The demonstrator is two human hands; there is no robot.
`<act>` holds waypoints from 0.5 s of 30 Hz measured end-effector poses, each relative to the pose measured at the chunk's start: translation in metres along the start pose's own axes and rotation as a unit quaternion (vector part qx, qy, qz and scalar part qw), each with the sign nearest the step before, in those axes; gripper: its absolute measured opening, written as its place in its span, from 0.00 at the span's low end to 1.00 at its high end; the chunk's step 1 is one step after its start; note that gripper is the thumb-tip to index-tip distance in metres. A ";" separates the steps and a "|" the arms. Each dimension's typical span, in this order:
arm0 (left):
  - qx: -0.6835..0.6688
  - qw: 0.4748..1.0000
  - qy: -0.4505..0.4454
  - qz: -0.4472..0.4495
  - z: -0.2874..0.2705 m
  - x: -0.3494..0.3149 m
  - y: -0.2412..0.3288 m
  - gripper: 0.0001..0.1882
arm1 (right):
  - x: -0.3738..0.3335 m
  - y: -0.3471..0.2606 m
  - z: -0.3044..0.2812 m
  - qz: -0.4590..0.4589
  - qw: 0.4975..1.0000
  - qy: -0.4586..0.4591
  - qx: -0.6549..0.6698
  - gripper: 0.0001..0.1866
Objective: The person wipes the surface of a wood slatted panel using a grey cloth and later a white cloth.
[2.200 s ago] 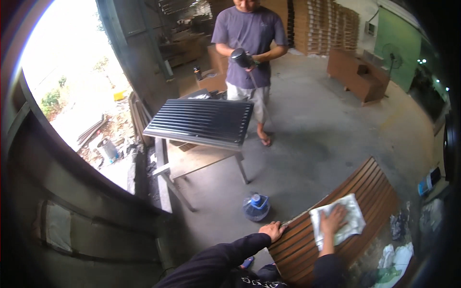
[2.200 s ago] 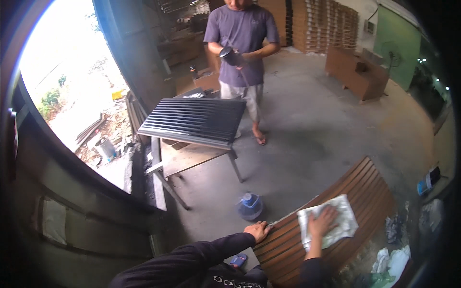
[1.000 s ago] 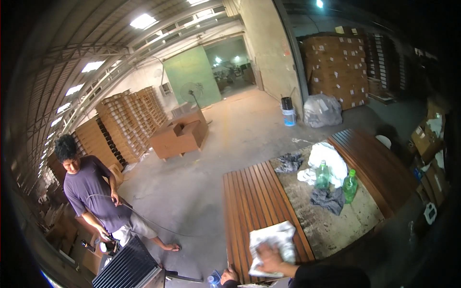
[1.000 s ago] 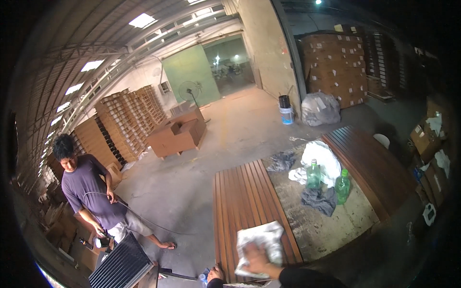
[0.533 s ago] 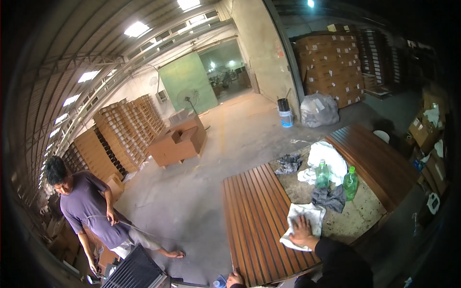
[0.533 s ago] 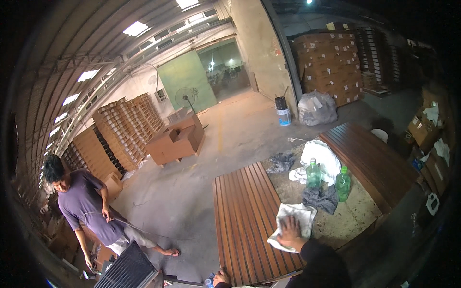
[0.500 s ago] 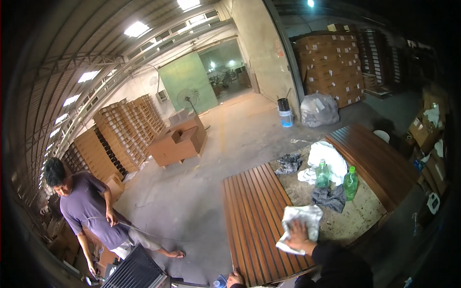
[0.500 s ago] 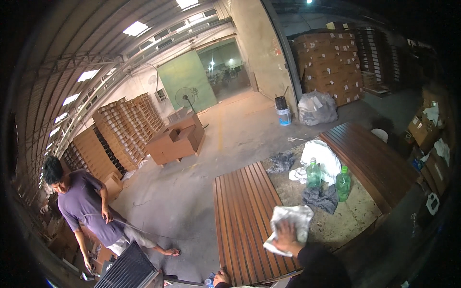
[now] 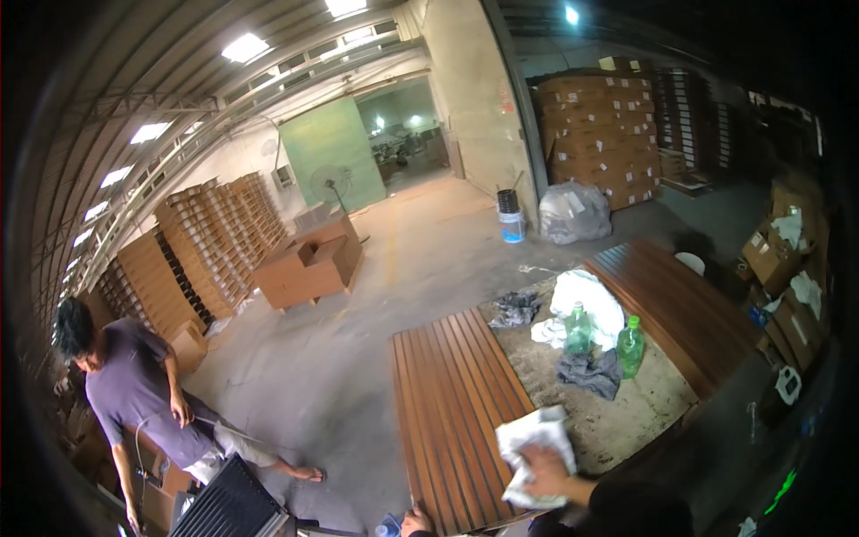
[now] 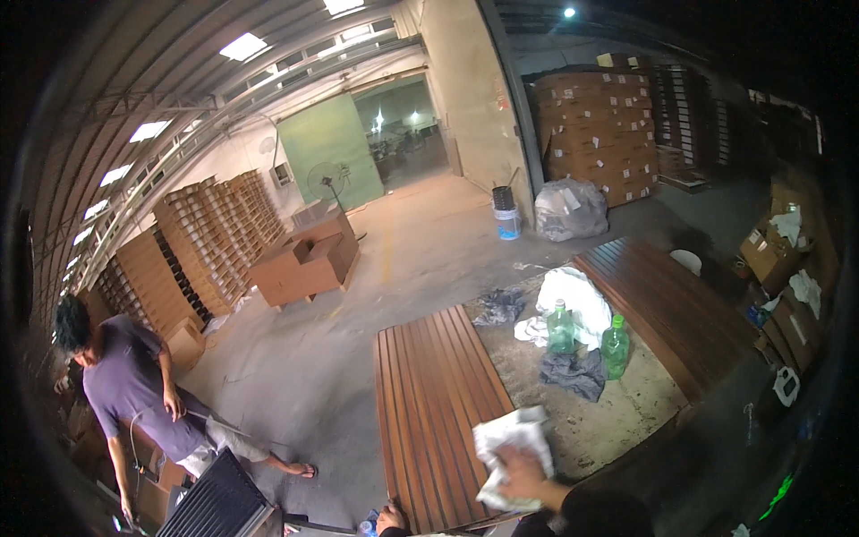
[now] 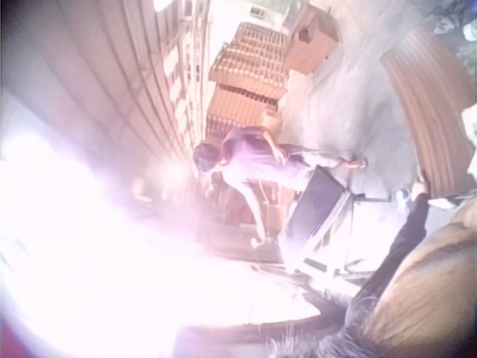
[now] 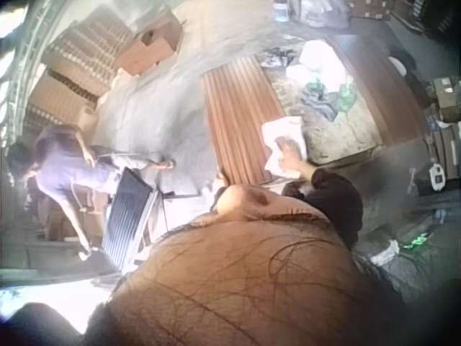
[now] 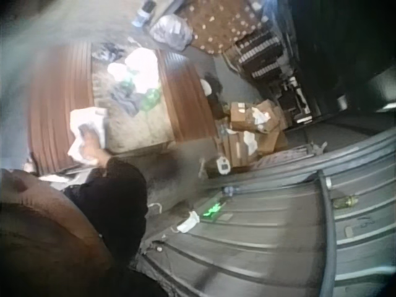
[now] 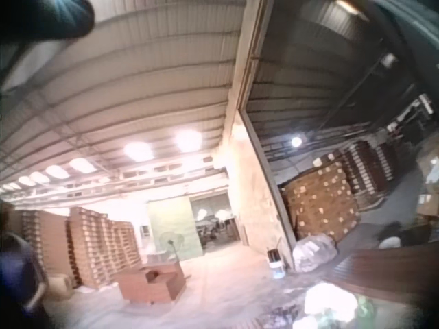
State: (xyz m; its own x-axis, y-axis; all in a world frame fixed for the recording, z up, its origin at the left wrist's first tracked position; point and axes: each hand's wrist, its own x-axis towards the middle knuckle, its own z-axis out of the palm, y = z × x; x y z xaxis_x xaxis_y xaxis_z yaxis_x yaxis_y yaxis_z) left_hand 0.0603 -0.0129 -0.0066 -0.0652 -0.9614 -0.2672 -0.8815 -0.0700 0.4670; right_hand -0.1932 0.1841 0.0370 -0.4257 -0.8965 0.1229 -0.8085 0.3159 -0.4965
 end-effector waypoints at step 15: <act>0.019 0.998 -0.051 -0.014 -0.003 -0.013 -0.022 0.31 | -0.012 -0.095 0.105 -0.249 0.958 -0.138 0.021 0.38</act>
State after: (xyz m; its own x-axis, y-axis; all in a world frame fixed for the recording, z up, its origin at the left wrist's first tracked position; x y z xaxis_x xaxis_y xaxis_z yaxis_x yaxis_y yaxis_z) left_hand 0.0823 0.0000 -0.0111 -0.0851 -0.9272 -0.3648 -0.9004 -0.0852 0.4266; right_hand -0.0689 0.1324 -0.0075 0.1369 -0.9827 0.1249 -0.8645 -0.1801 -0.4692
